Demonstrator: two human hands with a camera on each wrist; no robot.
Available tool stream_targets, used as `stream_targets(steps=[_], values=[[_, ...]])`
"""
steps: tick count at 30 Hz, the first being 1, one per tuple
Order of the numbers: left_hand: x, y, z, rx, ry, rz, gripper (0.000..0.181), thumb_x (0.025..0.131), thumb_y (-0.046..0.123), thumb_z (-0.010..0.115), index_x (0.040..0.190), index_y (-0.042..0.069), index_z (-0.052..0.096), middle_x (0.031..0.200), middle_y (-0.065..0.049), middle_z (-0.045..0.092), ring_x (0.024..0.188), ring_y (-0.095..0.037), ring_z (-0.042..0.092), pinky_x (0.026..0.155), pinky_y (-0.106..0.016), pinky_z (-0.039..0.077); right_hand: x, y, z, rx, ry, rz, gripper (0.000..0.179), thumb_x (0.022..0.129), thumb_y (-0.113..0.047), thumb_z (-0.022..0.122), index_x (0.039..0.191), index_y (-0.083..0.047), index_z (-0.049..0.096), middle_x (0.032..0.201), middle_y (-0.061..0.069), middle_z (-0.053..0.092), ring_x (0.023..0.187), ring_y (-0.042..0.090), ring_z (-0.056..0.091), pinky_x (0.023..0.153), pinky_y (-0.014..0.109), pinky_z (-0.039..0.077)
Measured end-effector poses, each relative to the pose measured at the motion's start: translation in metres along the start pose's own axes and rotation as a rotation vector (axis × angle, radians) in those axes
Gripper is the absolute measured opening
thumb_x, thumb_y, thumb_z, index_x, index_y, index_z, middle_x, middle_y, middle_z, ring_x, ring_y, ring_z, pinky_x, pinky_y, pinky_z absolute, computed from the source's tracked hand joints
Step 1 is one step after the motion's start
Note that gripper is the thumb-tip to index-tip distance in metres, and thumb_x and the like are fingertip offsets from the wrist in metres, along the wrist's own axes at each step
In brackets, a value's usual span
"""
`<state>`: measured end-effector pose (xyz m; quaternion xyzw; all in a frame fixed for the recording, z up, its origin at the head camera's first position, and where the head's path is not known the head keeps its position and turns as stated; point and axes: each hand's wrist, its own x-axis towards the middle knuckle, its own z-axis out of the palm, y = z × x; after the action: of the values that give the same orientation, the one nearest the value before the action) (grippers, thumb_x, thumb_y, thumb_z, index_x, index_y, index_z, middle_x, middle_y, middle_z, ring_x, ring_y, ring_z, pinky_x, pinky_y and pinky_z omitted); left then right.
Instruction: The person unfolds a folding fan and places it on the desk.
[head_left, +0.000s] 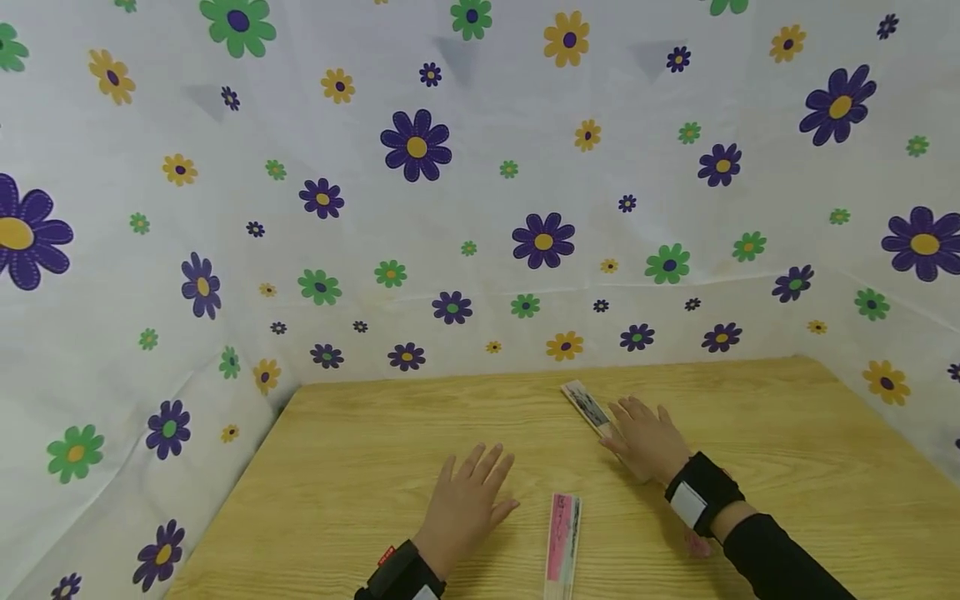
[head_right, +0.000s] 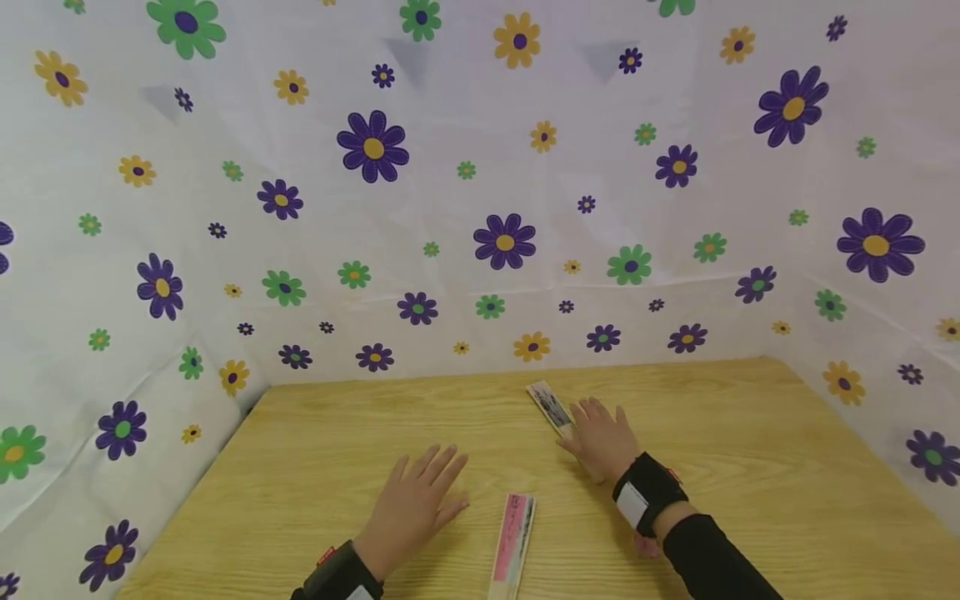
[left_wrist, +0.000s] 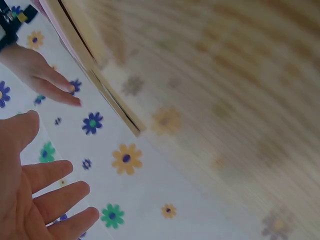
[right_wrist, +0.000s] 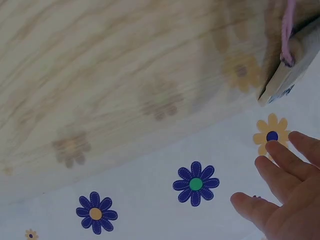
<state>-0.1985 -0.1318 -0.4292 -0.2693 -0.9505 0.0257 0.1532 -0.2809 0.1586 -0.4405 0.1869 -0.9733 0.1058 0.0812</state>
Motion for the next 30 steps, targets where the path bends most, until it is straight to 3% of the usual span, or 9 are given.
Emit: stream_targets(steps=[2, 5, 8, 14, 19, 21, 23, 27, 30], values=[[0.0, 0.008, -0.001, 0.013, -0.022, 0.027, 0.054, 0.095, 0.044, 0.056, 0.14, 0.013, 0.053, 0.141, -0.009, 0.055, 0.129, -0.027, 0.046, 0.099, -0.056, 0.046, 0.0, -0.004, 0.002, -0.039, -0.026, 0.035, 0.054, 0.095, -0.032, 0.062, 0.125, 0.011, 0.057, 0.13, 0.032, 0.055, 0.125, 0.047, 0.042, 0.101, 0.073, 0.03], [0.001, 0.018, -0.003, 0.014, -0.05, 0.054, 0.055, 0.096, 0.045, 0.054, 0.141, 0.015, 0.052, 0.142, -0.008, 0.054, 0.13, -0.026, 0.044, 0.1, -0.054, 0.045, 0.001, -0.008, 0.003, -0.069, -0.031, 0.106, 0.041, 0.088, -0.029, 0.07, 0.099, 0.01, 0.07, 0.112, 0.03, 0.065, 0.113, 0.047, 0.05, 0.099, 0.073, 0.031], [0.002, 0.026, -0.004, 0.011, -0.051, 0.075, 0.055, 0.096, 0.047, 0.054, 0.141, 0.016, 0.052, 0.142, -0.006, 0.054, 0.13, -0.024, 0.045, 0.1, -0.054, 0.046, 0.003, -0.01, 0.004, -0.063, -0.018, 0.173, 0.03, 0.082, -0.023, 0.076, 0.074, 0.005, 0.069, 0.091, 0.026, 0.068, 0.099, 0.046, 0.054, 0.097, 0.073, 0.032], [0.004, 0.033, -0.005, -0.025, -0.019, 0.083, 0.053, 0.096, 0.045, 0.054, 0.139, 0.015, 0.054, 0.14, -0.007, 0.056, 0.127, -0.024, 0.047, 0.098, -0.053, 0.048, 0.005, -0.01, 0.002, -0.069, 0.018, 0.236, 0.022, 0.079, -0.014, 0.075, 0.069, 0.003, 0.066, 0.08, 0.022, 0.069, 0.093, 0.041, 0.053, 0.088, 0.063, 0.036], [0.008, 0.037, -0.005, -0.062, 0.009, 0.053, 0.046, 0.096, 0.041, 0.057, 0.128, 0.009, 0.063, 0.13, -0.008, 0.064, 0.119, -0.023, 0.055, 0.094, -0.048, 0.052, -0.002, -0.014, -0.012, -0.035, 0.074, 0.244, 0.02, 0.082, -0.007, 0.073, 0.066, 0.004, 0.068, 0.089, 0.025, 0.073, 0.11, 0.043, 0.052, 0.096, 0.067, 0.032], [0.013, 0.038, -0.005, -0.162, 0.028, 0.015, 0.04, 0.096, 0.036, 0.058, 0.12, 0.005, 0.068, 0.119, -0.009, 0.07, 0.11, -0.024, 0.061, 0.089, -0.045, 0.055, -0.008, -0.021, -0.022, -0.01, 0.125, 0.219, 0.023, 0.081, -0.008, 0.075, 0.062, 0.003, 0.067, 0.087, 0.023, 0.074, 0.115, 0.043, 0.051, 0.098, 0.07, 0.03], [0.018, 0.04, -0.005, -0.33, 0.023, -0.033, 0.035, 0.097, 0.031, 0.059, 0.113, 0.003, 0.072, 0.111, -0.011, 0.074, 0.103, -0.024, 0.065, 0.085, -0.044, 0.057, -0.015, -0.031, -0.032, 0.018, 0.204, 0.189, 0.026, 0.077, -0.014, 0.079, 0.061, 0.003, 0.069, 0.082, 0.022, 0.075, 0.114, 0.043, 0.052, 0.098, 0.073, 0.029], [0.03, 0.046, -0.007, -0.82, 0.025, -0.171, 0.031, 0.1, 0.02, 0.055, 0.108, -0.004, 0.073, 0.103, -0.018, 0.075, 0.096, -0.029, 0.067, 0.082, -0.049, 0.057, -0.033, -0.057, -0.048, 0.034, 0.376, 0.075, 0.019, 0.071, -0.013, 0.083, 0.07, 0.004, 0.074, 0.079, 0.019, 0.076, 0.109, 0.041, 0.057, 0.096, 0.074, 0.032], [0.039, 0.052, -0.009, -1.18, 0.031, -0.278, 0.032, 0.102, 0.017, 0.052, 0.108, -0.008, 0.072, 0.104, -0.023, 0.074, 0.097, -0.032, 0.067, 0.085, -0.056, 0.054, -0.045, -0.075, -0.055, -0.018, 0.468, -0.025, 0.02, 0.067, -0.014, 0.085, 0.073, 0.003, 0.075, 0.082, 0.016, 0.076, 0.106, 0.038, 0.06, 0.093, 0.072, 0.036]])
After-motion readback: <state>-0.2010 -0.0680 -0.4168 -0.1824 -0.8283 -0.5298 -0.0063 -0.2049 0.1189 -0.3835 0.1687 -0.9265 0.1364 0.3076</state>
